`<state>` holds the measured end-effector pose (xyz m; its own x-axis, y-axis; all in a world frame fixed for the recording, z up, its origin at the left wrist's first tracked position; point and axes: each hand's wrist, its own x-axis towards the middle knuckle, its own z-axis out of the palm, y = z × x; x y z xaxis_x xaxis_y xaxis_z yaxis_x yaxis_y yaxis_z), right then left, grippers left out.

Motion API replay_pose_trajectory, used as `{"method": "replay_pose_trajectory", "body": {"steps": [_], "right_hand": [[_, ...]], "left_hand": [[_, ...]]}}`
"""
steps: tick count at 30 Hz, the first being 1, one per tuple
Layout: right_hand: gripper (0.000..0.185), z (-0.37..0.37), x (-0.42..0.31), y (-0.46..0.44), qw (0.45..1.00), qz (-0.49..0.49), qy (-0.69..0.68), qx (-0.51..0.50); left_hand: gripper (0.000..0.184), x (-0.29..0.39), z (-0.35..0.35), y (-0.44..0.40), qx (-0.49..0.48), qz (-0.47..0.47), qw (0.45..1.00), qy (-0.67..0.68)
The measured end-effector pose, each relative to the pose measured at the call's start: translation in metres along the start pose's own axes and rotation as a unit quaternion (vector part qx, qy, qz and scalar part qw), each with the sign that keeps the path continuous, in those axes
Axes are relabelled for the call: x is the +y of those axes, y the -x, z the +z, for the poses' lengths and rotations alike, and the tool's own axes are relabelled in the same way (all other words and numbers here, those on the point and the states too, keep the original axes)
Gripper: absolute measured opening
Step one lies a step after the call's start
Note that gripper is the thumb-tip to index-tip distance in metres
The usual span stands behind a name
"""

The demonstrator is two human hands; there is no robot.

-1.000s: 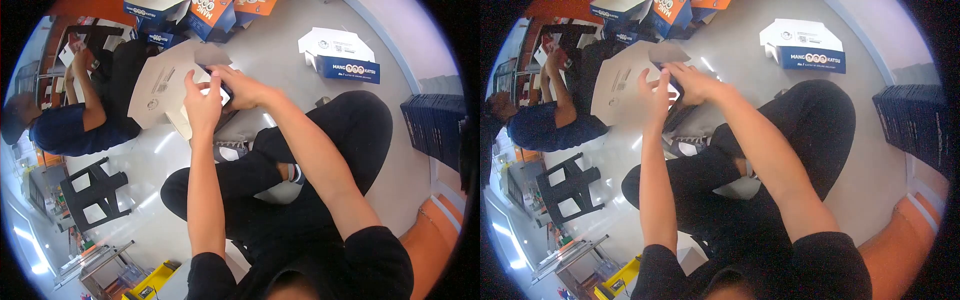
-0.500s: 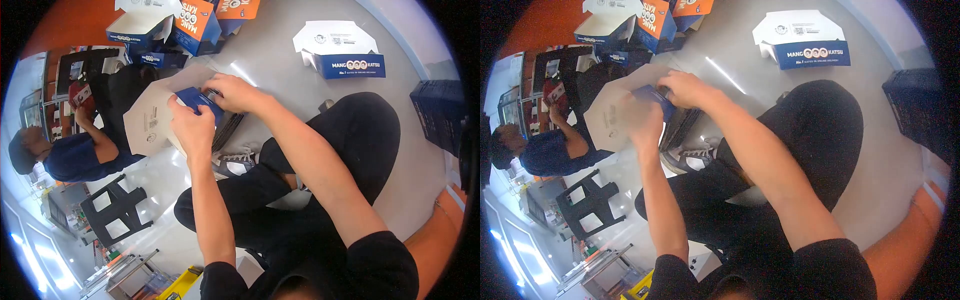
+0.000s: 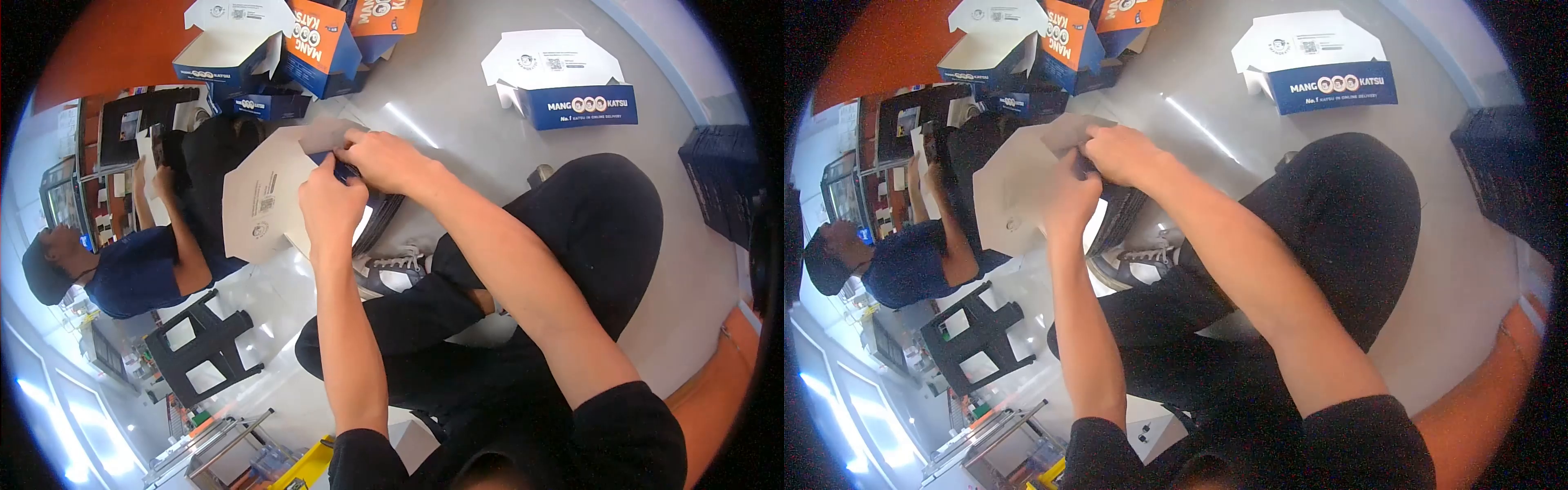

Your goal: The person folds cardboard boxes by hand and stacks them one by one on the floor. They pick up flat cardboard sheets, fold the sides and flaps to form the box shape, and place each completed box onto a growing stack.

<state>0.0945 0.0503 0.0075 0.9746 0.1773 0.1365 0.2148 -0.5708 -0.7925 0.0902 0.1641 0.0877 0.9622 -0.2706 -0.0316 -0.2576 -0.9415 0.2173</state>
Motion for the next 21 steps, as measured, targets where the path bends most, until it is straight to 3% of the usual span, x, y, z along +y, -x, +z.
{"method": "replay_pose_trajectory", "body": {"steps": [3, 8, 13, 16, 18, 19, 21], "right_hand": [[0.039, 0.0, 0.0, 0.001, 1.0, 0.002, -0.001, 0.005], [0.034, 0.004, 0.001, 0.003, 0.999, -0.005, -0.029, 0.04], [0.017, 0.008, 0.001, 0.004, 0.998, -0.007, -0.019, 0.056], [0.017, 0.001, 0.008, 0.002, 0.999, -0.007, -0.028, 0.03], [0.017, -0.012, 0.008, 0.003, 0.999, 0.012, -0.043, -0.019], [0.017, -0.017, 0.008, 0.004, 0.996, 0.029, -0.057, -0.068], [0.017, -0.019, 0.01, 0.003, 0.994, 0.028, -0.065, -0.082]], "left_hand": [[0.029, 0.009, -0.006, -0.006, -0.023, -0.035, 0.999, -0.006], [0.027, 0.007, -0.017, -0.02, -0.106, -0.061, 0.992, -0.012], [0.026, -0.004, -0.004, -0.028, -0.13, -0.082, 0.988, 0.001], [0.04, -0.008, 0.004, -0.02, -0.153, -0.06, 0.986, 0.002], [0.058, -0.011, 0.011, 0.008, -0.002, -0.001, 0.995, 0.105], [0.068, -0.009, 0.011, 0.021, -0.044, -0.029, 0.987, 0.154], [0.065, -0.005, 0.018, 0.037, -0.026, -0.021, 0.985, 0.169]]}}
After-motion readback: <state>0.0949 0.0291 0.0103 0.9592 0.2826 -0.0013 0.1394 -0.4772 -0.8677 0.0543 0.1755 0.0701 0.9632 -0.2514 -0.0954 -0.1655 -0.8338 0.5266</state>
